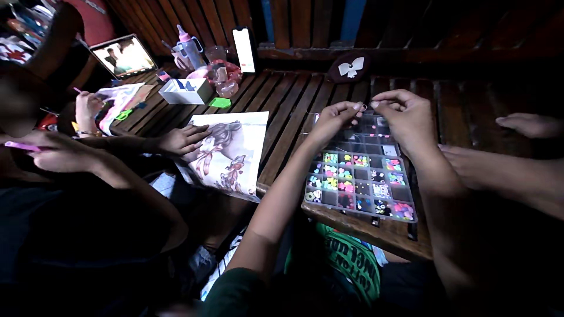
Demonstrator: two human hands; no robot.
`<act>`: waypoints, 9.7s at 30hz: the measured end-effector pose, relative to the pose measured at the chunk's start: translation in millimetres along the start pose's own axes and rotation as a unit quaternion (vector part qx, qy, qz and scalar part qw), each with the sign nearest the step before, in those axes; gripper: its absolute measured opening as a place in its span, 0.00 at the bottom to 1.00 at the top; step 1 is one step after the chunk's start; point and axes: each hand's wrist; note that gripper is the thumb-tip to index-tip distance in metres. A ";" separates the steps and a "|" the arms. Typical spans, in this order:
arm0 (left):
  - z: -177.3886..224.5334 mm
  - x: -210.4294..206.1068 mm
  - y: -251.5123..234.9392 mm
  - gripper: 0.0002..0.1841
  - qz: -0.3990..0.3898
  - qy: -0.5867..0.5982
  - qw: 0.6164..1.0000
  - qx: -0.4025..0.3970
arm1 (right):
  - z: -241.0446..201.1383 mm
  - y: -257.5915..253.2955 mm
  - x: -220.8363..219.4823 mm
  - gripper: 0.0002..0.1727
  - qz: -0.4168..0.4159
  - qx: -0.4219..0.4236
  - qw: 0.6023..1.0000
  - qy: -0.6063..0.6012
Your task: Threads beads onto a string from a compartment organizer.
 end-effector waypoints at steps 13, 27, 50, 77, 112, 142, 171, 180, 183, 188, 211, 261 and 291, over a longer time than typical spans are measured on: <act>0.0 -1.6 -1.0 0.11 0.008 0.005 1.000 0.009 | 1.9 1.7 0.0 0.14 -0.016 0.027 0.999 0.019; -0.2 -3.3 -1.6 0.10 0.003 -0.025 1.000 0.009 | -16.1 15.6 -1.1 0.15 -0.047 -0.026 0.999 0.005; -1.8 -7.5 5.3 0.10 0.023 -0.199 0.977 -0.079 | 2.2 7.4 -5.7 0.14 -0.069 -0.056 0.996 0.013; -2.1 -10.4 2.2 0.10 0.035 -0.025 0.999 -0.013 | 2.2 9.7 -16.2 0.14 -0.007 -0.008 0.999 -0.038; -7.8 -0.5 -2.2 0.08 0.029 0.072 0.996 0.043 | 4.6 18.2 -25.6 0.09 0.092 0.248 0.962 0.063; -10.9 0.7 -3.4 0.09 0.072 -0.157 0.976 -0.131 | 0.3 10.2 -5.5 0.13 -0.053 -0.049 0.995 -0.070; -13.2 -0.4 -2.1 0.10 0.038 -0.233 0.955 -0.182 | -12.1 3.3 1.0 0.07 -0.064 -0.211 0.941 -0.258; -14.9 2.2 -4.4 0.10 0.056 -0.215 0.961 -0.164 | 20.3 -9.1 23.4 0.09 -0.138 -0.122 0.979 -0.082; -13.9 2.4 -4.5 0.10 0.055 -0.209 0.963 -0.164 | 0.8 -1.5 17.9 0.07 -0.108 -0.128 0.983 -0.080; -13.9 1.1 -4.1 0.09 0.052 -0.191 0.968 -0.156 | -10.6 3.4 8.5 0.08 -0.085 -0.127 0.988 -0.026; -7.9 2.6 -2.6 0.19 0.070 -0.187 0.968 -0.152 | -9.0 1.0 7.1 0.08 -0.080 -0.099 0.991 0.038; 8.2 7.5 0.8 0.18 -0.019 -0.030 0.999 0.036 | -10.1 3.5 3.9 0.06 -0.097 -0.088 0.991 0.021; -0.1 1.8 -4.5 0.11 0.084 0.038 0.995 0.037 | -8.9 6.9 0.7 0.06 -0.070 -0.079 0.994 -0.026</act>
Point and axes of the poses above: each hand's wrist, its own y-axis away from the middle knuckle, its own x-axis out of the back of the hand, z = x × y, and after that the axes turned 8 degrees about z, right-handed
